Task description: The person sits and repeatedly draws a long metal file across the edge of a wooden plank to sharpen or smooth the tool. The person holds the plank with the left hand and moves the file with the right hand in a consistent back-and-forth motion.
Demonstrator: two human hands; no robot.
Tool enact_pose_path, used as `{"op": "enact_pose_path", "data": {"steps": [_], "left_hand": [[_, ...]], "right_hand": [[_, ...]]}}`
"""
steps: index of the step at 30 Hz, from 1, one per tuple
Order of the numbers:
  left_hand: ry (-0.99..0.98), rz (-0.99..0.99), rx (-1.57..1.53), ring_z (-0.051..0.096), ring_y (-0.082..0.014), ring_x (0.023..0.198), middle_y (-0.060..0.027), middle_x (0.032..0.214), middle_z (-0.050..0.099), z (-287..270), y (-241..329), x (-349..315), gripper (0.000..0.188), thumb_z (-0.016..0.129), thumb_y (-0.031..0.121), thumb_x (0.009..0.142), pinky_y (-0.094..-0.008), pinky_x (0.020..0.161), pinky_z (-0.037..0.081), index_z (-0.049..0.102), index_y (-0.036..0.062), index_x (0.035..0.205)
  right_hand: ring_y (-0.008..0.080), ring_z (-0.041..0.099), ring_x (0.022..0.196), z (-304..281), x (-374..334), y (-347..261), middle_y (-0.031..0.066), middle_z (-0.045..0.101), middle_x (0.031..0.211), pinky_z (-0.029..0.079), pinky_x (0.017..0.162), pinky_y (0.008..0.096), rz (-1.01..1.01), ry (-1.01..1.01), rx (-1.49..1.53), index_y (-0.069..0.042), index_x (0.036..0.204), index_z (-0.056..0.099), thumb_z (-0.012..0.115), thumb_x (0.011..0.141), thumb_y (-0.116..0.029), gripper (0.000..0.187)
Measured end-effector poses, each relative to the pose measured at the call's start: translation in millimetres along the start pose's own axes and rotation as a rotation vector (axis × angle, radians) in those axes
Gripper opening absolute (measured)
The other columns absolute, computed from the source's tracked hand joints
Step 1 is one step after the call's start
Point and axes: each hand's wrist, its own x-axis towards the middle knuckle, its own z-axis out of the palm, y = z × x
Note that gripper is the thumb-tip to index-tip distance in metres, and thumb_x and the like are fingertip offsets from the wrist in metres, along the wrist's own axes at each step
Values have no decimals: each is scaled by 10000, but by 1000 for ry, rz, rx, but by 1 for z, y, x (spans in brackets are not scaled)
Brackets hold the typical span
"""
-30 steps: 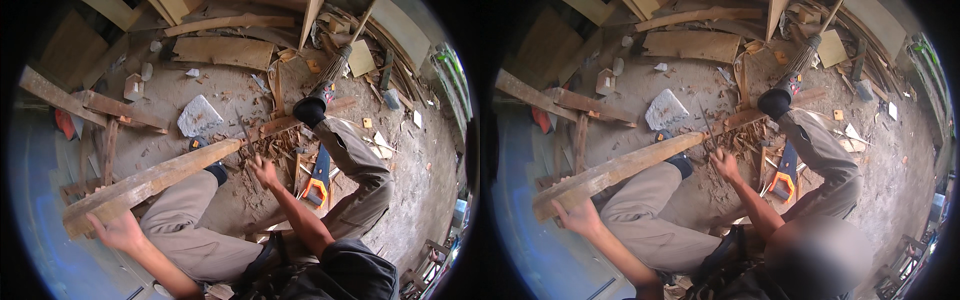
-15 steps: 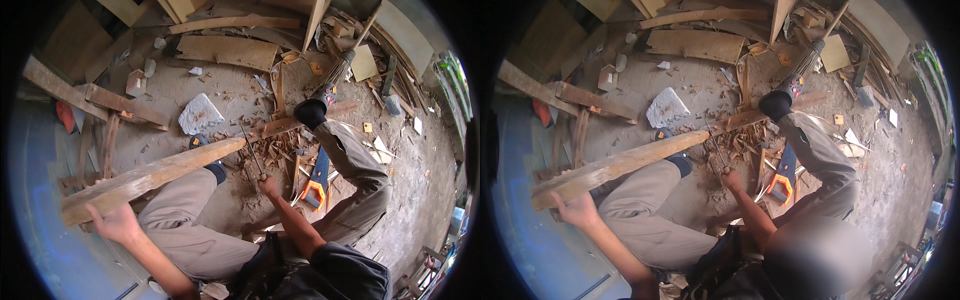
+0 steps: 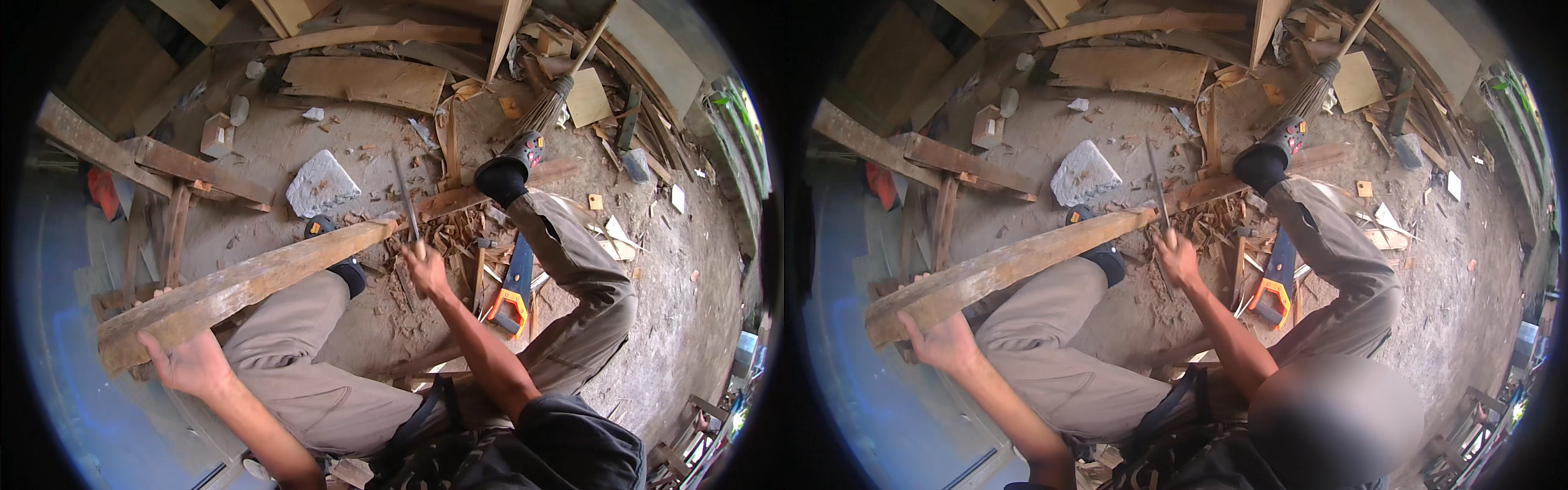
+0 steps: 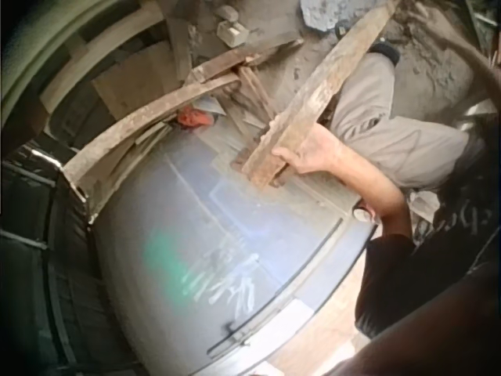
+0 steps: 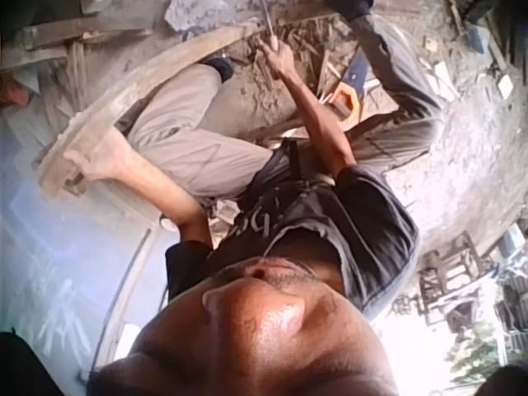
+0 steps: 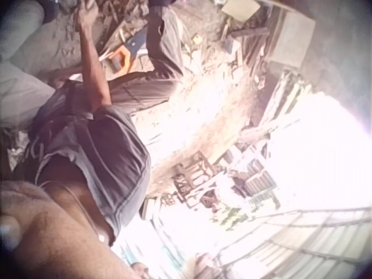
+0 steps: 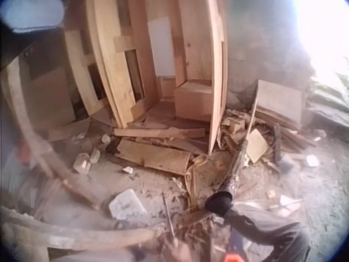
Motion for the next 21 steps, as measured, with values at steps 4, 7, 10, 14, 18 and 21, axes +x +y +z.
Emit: {"op": "enact_pose_path", "data": {"steps": [4, 7, 10, 14, 18, 21], "left_hand": [[164, 46, 35, 425, -355, 1309, -233, 1376, 476, 10, -3, -4, 515, 579, 241, 988, -528, 1162, 257, 426, -37, 1394], [170, 69, 65, 450, -355, 1285, -230, 1361, 492, 11, -3, -3, 506, 578, 239, 989, -530, 1151, 278, 433, -38, 1387], [140, 51, 59, 464, -352, 1275, -225, 1363, 495, 14, -9, 3, 506, 581, 236, 988, -530, 1143, 295, 435, -36, 1390], [242, 110, 97, 456, -348, 1288, -215, 1369, 498, 17, -8, -3, 510, 581, 246, 989, -527, 1146, 294, 435, -31, 1392], [115, 0, -4, 440, -346, 1300, -208, 1352, 507, -1, 2, 1, 510, 609, 237, 975, -540, 1151, 278, 443, -32, 1376], [79, -16, -53, 442, -345, 1298, -209, 1349, 510, -6, 6, 4, 501, 618, 228, 970, -547, 1148, 276, 451, -32, 1365]], "right_hand": [[79, 436, 648, -15, -13, -120, 10, 494, 677, 396, 567, 284, -462, 118, 321, -30, 818, 543, 689, 921, -214, 257], [106, 438, 658, -14, -12, -97, 24, 487, 695, 396, 596, 280, -614, 182, 344, -21, 823, 510, 653, 923, -117, 199], [236, 597, 751, -11, -2, 68, 146, 601, 746, 488, 722, 356, -356, 64, -47, 24, 895, 610, 647, 866, -153, 184], [404, 671, 976, -9, -26, 108, 263, 694, 967, 503, 848, 464, 316, -90, -402, -17, 1005, 697, 636, 802, -281, 339], [405, 674, 966, -10, -19, 111, 276, 690, 954, 503, 825, 474, 330, -93, -432, 9, 988, 690, 654, 801, -309, 371], [264, 664, 690, -6, 6, 113, 176, 671, 771, 507, 628, 418, 307, -85, -466, 25, 943, 688, 676, 846, -308, 347]]}}
